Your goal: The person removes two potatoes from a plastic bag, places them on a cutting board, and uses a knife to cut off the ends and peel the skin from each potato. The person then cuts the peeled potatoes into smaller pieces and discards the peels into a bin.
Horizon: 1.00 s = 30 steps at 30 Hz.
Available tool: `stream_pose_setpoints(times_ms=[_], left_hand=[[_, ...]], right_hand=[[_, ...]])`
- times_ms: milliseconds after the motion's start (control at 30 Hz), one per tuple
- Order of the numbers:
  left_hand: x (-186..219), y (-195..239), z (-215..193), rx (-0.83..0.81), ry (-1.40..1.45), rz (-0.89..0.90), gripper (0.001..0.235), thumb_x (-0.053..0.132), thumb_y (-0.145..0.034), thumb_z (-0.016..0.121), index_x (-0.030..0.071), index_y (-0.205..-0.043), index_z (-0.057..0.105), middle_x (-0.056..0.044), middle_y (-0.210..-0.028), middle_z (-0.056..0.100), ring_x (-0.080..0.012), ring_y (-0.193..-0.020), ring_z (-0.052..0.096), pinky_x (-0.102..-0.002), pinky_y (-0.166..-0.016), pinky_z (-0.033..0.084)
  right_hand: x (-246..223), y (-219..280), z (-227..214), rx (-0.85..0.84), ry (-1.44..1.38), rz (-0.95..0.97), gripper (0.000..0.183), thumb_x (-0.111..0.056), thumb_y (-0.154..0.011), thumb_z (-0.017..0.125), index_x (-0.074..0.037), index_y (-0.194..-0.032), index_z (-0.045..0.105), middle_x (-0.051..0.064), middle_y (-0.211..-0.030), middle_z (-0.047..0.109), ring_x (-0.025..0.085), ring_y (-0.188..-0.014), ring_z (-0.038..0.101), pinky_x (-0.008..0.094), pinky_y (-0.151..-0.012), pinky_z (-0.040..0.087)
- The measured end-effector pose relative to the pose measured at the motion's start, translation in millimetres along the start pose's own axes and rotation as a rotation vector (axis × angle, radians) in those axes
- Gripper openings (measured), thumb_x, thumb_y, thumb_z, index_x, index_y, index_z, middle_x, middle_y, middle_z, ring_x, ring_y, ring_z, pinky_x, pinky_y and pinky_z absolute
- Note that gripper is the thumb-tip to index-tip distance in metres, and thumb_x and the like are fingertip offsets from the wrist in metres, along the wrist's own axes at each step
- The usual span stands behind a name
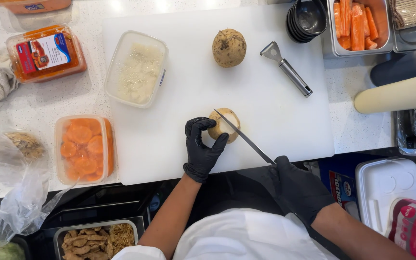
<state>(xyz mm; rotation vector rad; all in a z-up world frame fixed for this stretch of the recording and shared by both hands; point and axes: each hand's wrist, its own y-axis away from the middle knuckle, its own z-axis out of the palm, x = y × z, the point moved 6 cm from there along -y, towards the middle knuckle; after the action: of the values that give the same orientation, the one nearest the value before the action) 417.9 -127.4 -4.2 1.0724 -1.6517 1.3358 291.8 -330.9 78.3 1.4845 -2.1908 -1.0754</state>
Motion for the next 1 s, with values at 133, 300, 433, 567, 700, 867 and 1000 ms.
stream_pose_setpoints(times_ms=[133,300,433,567,700,867,1000], left_hand=[[-0.8,-2.5,2.8,0.022,0.026,-0.039,0.043,0.019,-0.083,0.087,0.006,-0.115,0.062,-0.01,-0.119,0.059,-0.0244,-0.115,0.059,-0.037,-0.101,0.051],[-3.8,-6.6,3.6,0.022,0.069,-0.094,0.042,0.019,-0.084,0.086,0.006,-0.118,0.064,-0.009,-0.121,0.061,-0.0238,-0.116,0.06,-0.037,-0.1,0.051],[-6.2,-7.9,3.6,0.018,0.089,-0.087,0.043,0.022,-0.086,0.086,0.007,-0.12,0.063,-0.01,-0.123,0.06,-0.0243,-0.118,0.06,-0.036,-0.102,0.051],[3.2,-13.6,5.3,-0.018,0.024,-0.002,0.064,0.028,-0.077,0.092,0.008,-0.126,0.056,-0.014,-0.125,0.054,-0.0295,-0.121,0.055,-0.04,-0.105,0.051],[21.7,-26.2,13.1,-0.109,-0.015,0.017,0.077,0.027,-0.073,0.093,0.008,-0.134,0.049,-0.019,-0.129,0.054,-0.0323,-0.123,0.059,-0.042,-0.104,0.053],[26.3,-61.4,18.0,-0.371,-0.073,-0.142,0.08,0.023,-0.069,0.09,0.006,-0.135,0.047,-0.017,-0.125,0.06,-0.0329,-0.114,0.065,-0.041,-0.098,0.054],[23.4,-74.4,16.5,-0.688,0.151,-0.2,0.073,0.019,-0.075,0.084,0.009,-0.139,0.051,-0.017,-0.137,0.063,-0.0322,-0.129,0.065,-0.041,-0.11,0.053]], right_hand=[[-19.7,8.1,-15.3,0.055,0.19,-0.02,0.022,-0.028,-0.102,0.046,-0.007,-0.103,0.051,0.019,-0.085,0.072,0.036,-0.083,0.074,0.048,-0.074,0.058],[-26.7,3.6,-35.0,-0.083,0.131,0.113,0.022,-0.029,-0.102,0.047,-0.008,-0.104,0.053,0.022,-0.089,0.073,0.037,-0.086,0.075,0.05,-0.08,0.057],[-22.7,-4.1,-36.1,-0.007,0.129,0.023,0.021,-0.028,-0.101,0.045,-0.009,-0.105,0.052,0.019,-0.094,0.073,0.038,-0.086,0.073,0.049,-0.077,0.056],[-8.5,-11.8,-32.2,-0.001,-0.008,0.029,0.024,-0.032,-0.104,0.047,-0.01,-0.109,0.053,0.021,-0.089,0.075,0.037,-0.082,0.074,0.047,-0.074,0.057],[10.1,-14.9,-24.3,0.015,-0.198,-0.012,0.029,-0.036,-0.102,0.047,-0.01,-0.111,0.058,0.02,-0.079,0.075,0.032,-0.073,0.076,0.042,-0.07,0.058],[48.6,-8.7,-33.2,0.26,-0.392,-0.013,0.034,-0.036,-0.103,0.051,-0.008,-0.117,0.064,0.016,-0.082,0.072,0.03,-0.069,0.075,0.04,-0.066,0.058],[63.3,-18.8,-19.1,0.227,-0.485,0.016,0.035,-0.034,-0.101,0.051,-0.01,-0.123,0.065,0.015,-0.081,0.076,0.026,-0.073,0.076,0.038,-0.07,0.057]])
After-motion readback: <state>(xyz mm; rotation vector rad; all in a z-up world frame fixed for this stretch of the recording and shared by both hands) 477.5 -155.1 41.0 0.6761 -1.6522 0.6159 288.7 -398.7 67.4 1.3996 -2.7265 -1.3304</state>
